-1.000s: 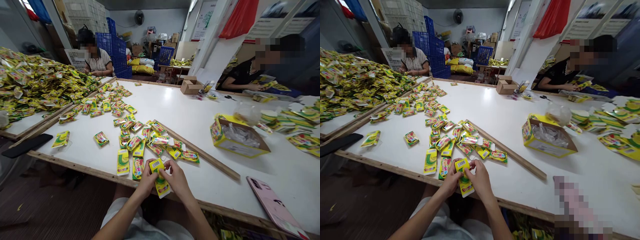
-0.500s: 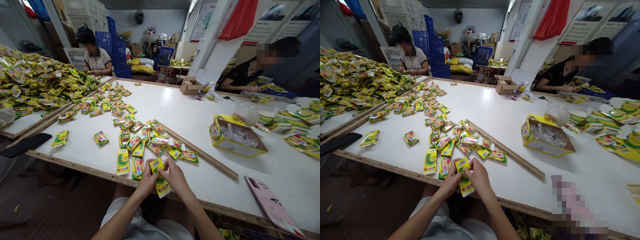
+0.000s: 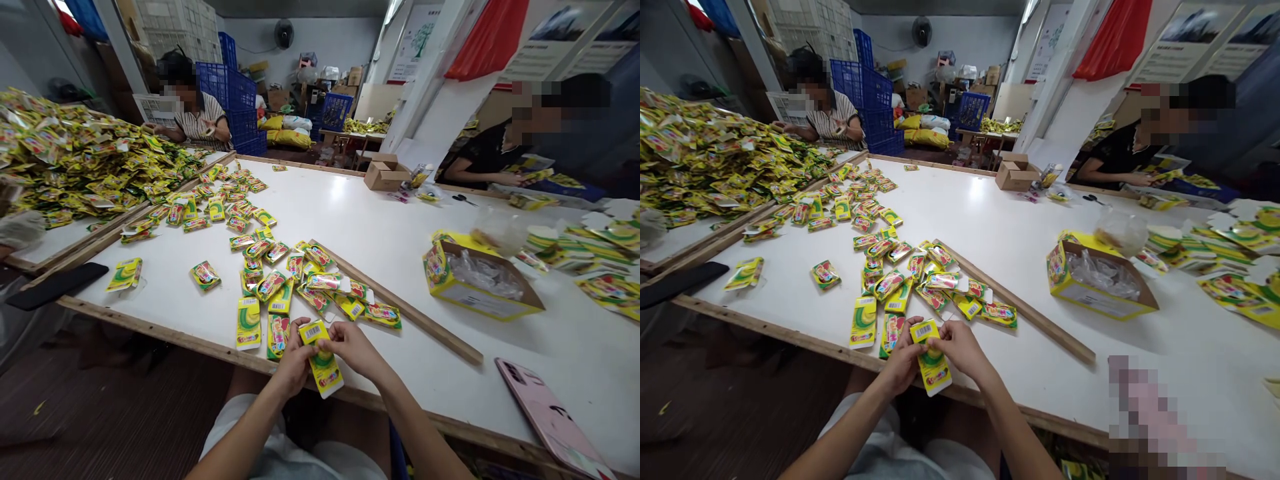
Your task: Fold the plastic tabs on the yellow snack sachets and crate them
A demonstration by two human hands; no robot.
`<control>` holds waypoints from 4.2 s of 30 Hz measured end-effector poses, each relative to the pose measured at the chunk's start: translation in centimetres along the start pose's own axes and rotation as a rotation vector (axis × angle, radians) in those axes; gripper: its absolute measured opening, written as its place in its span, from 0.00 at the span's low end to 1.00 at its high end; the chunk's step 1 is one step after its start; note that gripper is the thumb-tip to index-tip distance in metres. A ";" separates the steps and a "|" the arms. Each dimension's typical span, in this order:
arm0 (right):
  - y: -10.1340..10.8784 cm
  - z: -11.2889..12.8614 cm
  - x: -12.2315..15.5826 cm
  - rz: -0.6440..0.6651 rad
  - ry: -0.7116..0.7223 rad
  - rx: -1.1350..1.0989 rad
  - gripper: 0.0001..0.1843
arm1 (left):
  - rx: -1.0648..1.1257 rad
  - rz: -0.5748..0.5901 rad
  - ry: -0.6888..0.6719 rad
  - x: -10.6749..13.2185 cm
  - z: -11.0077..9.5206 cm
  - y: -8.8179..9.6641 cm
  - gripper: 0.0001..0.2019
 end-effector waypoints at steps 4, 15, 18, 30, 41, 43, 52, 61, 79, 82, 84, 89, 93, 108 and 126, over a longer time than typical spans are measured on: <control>-0.3 -0.8 -0.4 -0.029 -0.022 -0.009 0.12 | 0.026 0.013 -0.012 0.3 -0.3 -0.3 0.28; -0.2 0.0 0.8 -0.102 0.041 -0.032 0.16 | 0.103 0.074 -0.020 0.0 -0.6 -0.2 0.21; 0.1 0.8 1.4 -0.174 0.133 -0.041 0.16 | 0.068 0.029 -0.045 -0.2 -0.6 0.0 0.19; -0.8 1.0 4.0 -0.270 0.352 0.150 0.11 | 0.130 -0.112 0.065 -1.4 0.1 0.9 0.16; 1.6 -1.4 5.4 -0.328 0.306 0.169 0.17 | -0.346 0.098 0.052 -0.5 -0.1 -0.7 0.17; 1.6 -2.4 4.7 -0.289 0.211 0.079 0.19 | -0.482 0.151 -0.099 -0.2 -0.8 -1.1 0.15; 1.4 -4.4 4.8 -0.362 0.249 -0.290 0.27 | -0.756 0.194 -0.241 0.9 -1.3 -0.9 0.23; 2.1 -3.1 3.5 -0.354 0.314 -0.218 0.19 | -0.722 0.190 -0.280 -0.4 -2.4 -1.6 0.11; 1.5 -2.8 4.1 -0.442 0.392 -0.178 0.14 | -0.907 0.044 -0.526 -0.1 -3.4 -2.4 0.06; 1.5 -2.9 4.1 -0.460 0.388 -0.175 0.14 | -0.899 0.028 -0.529 -0.1 -3.2 -2.3 0.06; 1.6 -2.9 4.1 -0.468 0.375 -0.176 0.15 | -0.918 0.026 -0.539 -0.2 -3.3 -2.3 0.05; 2.1 -1.9 4.0 -0.478 0.350 -0.173 0.17 | -1.029 0.029 -0.547 -0.5 -3.8 -3.0 0.05; 2.2 -1.5 3.8 -0.462 0.350 -0.178 0.16 | -1.058 0.015 -0.547 -0.7 -4.0 -3.3 0.05; 6.3 -2.5 8.5 -0.546 0.287 -0.028 0.16 | -0.971 0.118 -0.457 -0.1 -2.5 -0.8 0.16; 12.4 -4.0 0.5 -0.620 0.056 0.812 0.28 | -1.043 0.018 -0.432 -0.1 -2.4 -0.2 0.10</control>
Point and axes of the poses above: each hand's wrist, its own x-axis away from the middle knuckle, its own y-axis out of the back of the hand, z = x × y, the point moved 6 cm from there along -x, towards the middle knuckle, and after that the axes turned 8 degrees about -x, right-handed, at the moved point
